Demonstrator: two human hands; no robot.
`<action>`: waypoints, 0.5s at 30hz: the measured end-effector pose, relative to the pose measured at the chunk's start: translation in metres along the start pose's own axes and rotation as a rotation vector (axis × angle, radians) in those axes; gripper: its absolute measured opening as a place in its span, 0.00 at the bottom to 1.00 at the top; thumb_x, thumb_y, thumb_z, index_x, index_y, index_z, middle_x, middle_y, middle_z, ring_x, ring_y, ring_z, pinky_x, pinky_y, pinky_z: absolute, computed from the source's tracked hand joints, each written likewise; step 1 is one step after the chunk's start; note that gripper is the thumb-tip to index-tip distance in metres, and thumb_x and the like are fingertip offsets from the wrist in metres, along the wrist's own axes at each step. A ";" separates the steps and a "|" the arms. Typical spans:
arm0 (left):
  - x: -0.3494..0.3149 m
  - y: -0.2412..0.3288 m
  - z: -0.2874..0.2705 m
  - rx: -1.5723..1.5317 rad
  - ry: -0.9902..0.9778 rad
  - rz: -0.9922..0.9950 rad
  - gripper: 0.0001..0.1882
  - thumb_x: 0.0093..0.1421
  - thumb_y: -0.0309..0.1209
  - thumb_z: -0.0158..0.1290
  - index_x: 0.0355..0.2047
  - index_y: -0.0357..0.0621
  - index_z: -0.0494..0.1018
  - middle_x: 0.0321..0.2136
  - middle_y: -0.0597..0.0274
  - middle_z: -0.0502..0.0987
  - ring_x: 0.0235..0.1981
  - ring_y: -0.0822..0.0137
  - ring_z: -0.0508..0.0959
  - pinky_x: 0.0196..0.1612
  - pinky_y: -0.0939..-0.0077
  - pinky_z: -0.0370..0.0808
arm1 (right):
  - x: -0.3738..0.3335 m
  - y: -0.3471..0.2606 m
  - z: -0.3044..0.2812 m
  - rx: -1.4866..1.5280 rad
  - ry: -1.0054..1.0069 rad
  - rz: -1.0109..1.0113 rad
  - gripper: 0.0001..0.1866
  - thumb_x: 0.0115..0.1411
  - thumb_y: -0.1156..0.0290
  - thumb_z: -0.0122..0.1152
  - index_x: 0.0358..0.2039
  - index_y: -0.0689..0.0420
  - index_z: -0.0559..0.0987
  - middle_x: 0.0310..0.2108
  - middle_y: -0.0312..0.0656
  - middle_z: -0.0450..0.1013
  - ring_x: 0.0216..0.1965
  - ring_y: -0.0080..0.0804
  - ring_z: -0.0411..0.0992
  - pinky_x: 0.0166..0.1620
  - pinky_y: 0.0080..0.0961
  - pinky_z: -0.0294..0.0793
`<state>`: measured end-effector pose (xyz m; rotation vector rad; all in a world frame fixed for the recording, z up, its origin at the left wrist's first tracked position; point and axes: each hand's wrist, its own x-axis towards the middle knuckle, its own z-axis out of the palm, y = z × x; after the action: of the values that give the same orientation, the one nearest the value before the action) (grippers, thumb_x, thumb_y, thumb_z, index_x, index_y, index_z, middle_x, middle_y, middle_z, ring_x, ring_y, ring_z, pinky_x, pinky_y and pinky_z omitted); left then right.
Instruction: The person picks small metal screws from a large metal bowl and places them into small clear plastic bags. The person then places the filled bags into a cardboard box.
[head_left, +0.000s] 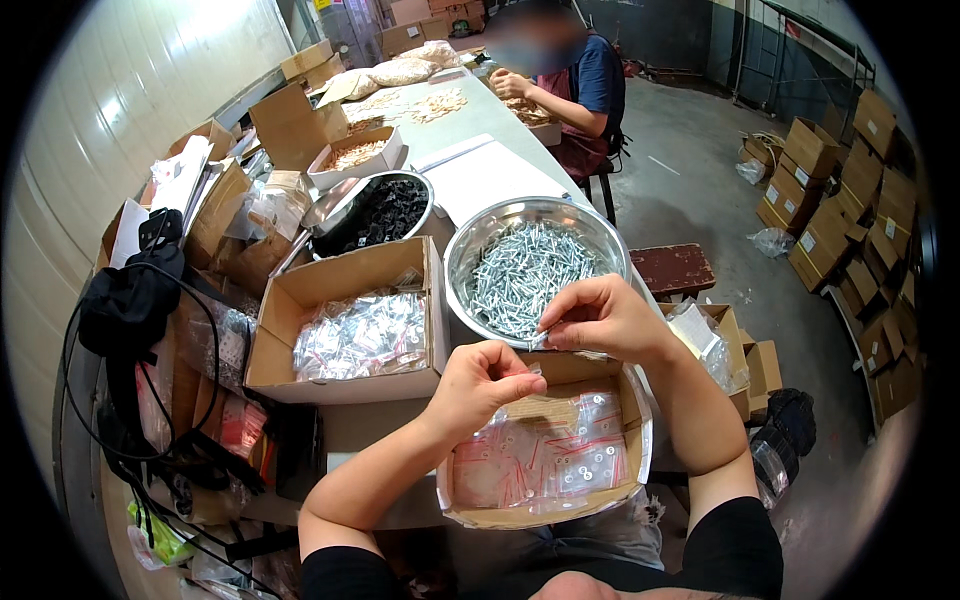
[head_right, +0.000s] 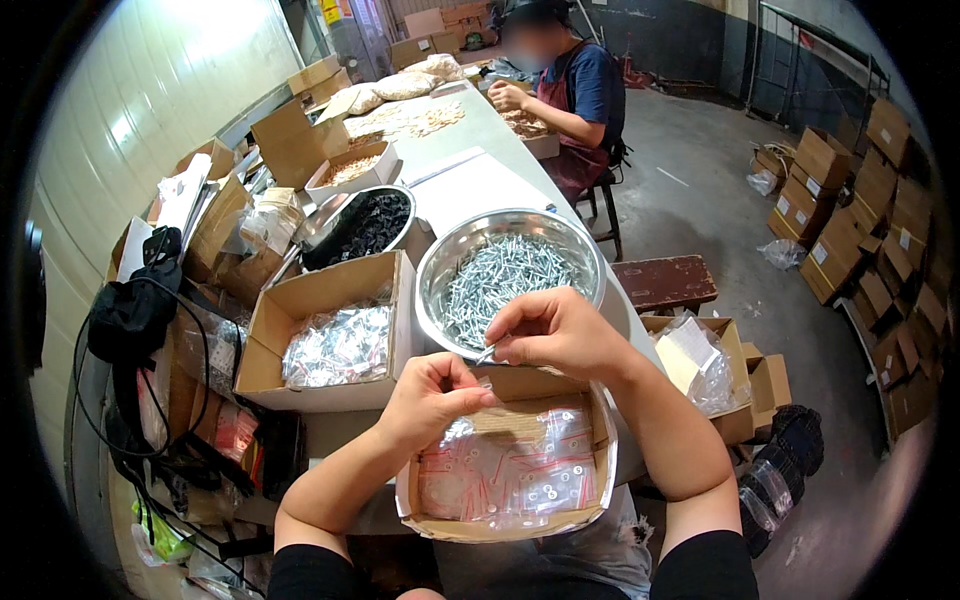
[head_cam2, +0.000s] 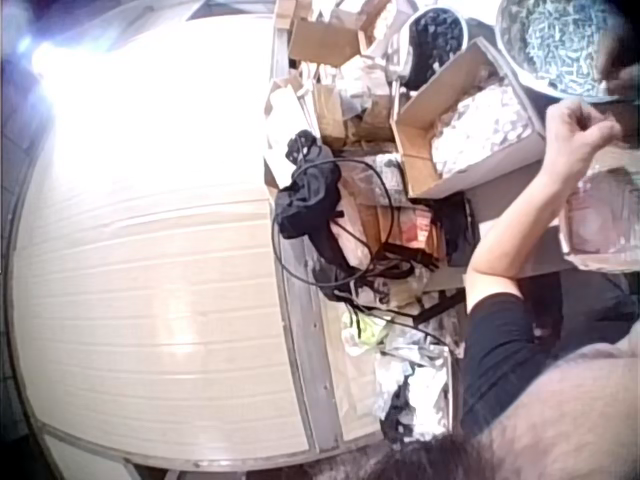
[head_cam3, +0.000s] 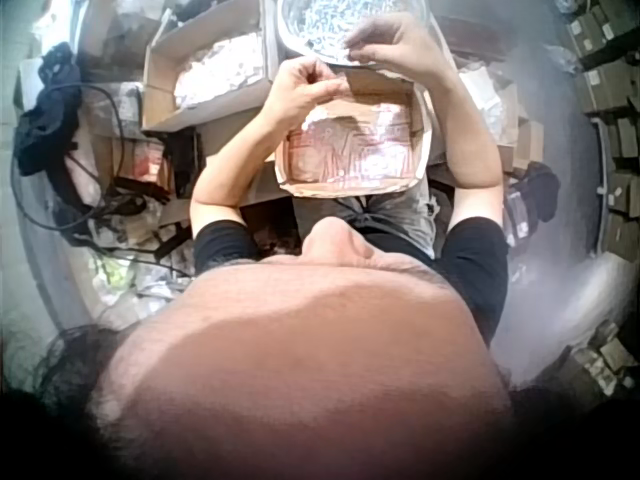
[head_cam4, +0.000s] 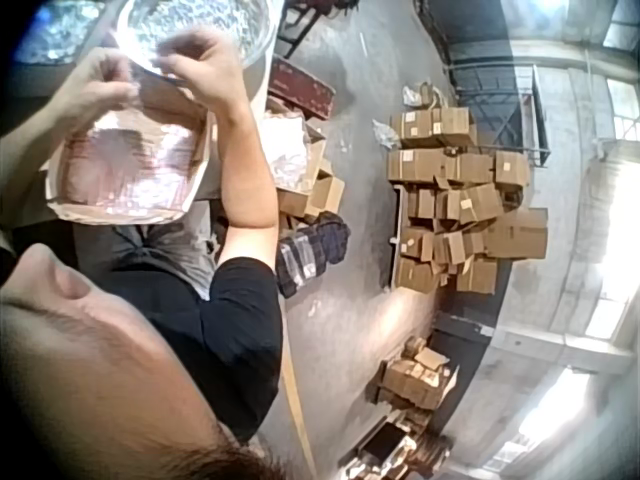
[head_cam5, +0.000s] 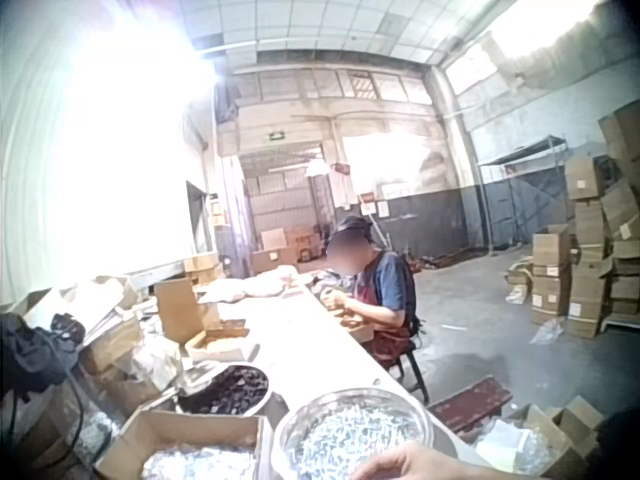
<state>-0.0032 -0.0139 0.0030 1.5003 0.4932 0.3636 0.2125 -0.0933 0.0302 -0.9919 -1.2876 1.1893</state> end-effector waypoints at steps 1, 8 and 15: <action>0.000 0.002 0.001 -0.004 -0.006 -0.007 0.06 0.57 0.26 0.61 0.33 0.36 0.79 0.25 0.70 0.74 0.28 0.81 0.70 0.33 0.84 0.69 | -0.002 0.000 0.001 -0.006 -0.018 -0.022 0.09 0.54 0.85 0.61 0.37 0.65 0.80 0.34 0.39 0.78 0.38 0.22 0.76 0.43 0.19 0.76; 0.006 -0.011 0.003 0.018 -0.010 0.198 0.04 0.55 0.20 0.61 0.28 0.34 0.76 0.36 0.64 0.75 0.35 0.76 0.74 0.41 0.83 0.72 | -0.001 0.001 0.000 -0.069 -0.123 -0.060 0.08 0.54 0.82 0.64 0.36 0.64 0.80 0.33 0.35 0.77 0.34 0.18 0.73 0.39 0.16 0.73; 0.003 -0.005 0.003 -0.217 -0.192 0.030 0.08 0.56 0.24 0.62 0.33 0.34 0.75 0.36 0.63 0.76 0.35 0.77 0.74 0.40 0.84 0.71 | -0.003 0.002 0.000 -0.024 -0.167 -0.053 0.07 0.55 0.80 0.65 0.36 0.63 0.80 0.32 0.34 0.77 0.34 0.16 0.72 0.38 0.16 0.73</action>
<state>0.0002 -0.0151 -0.0022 1.3173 0.2706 0.2834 0.2126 -0.0964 0.0276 -0.8853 -1.4535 1.2387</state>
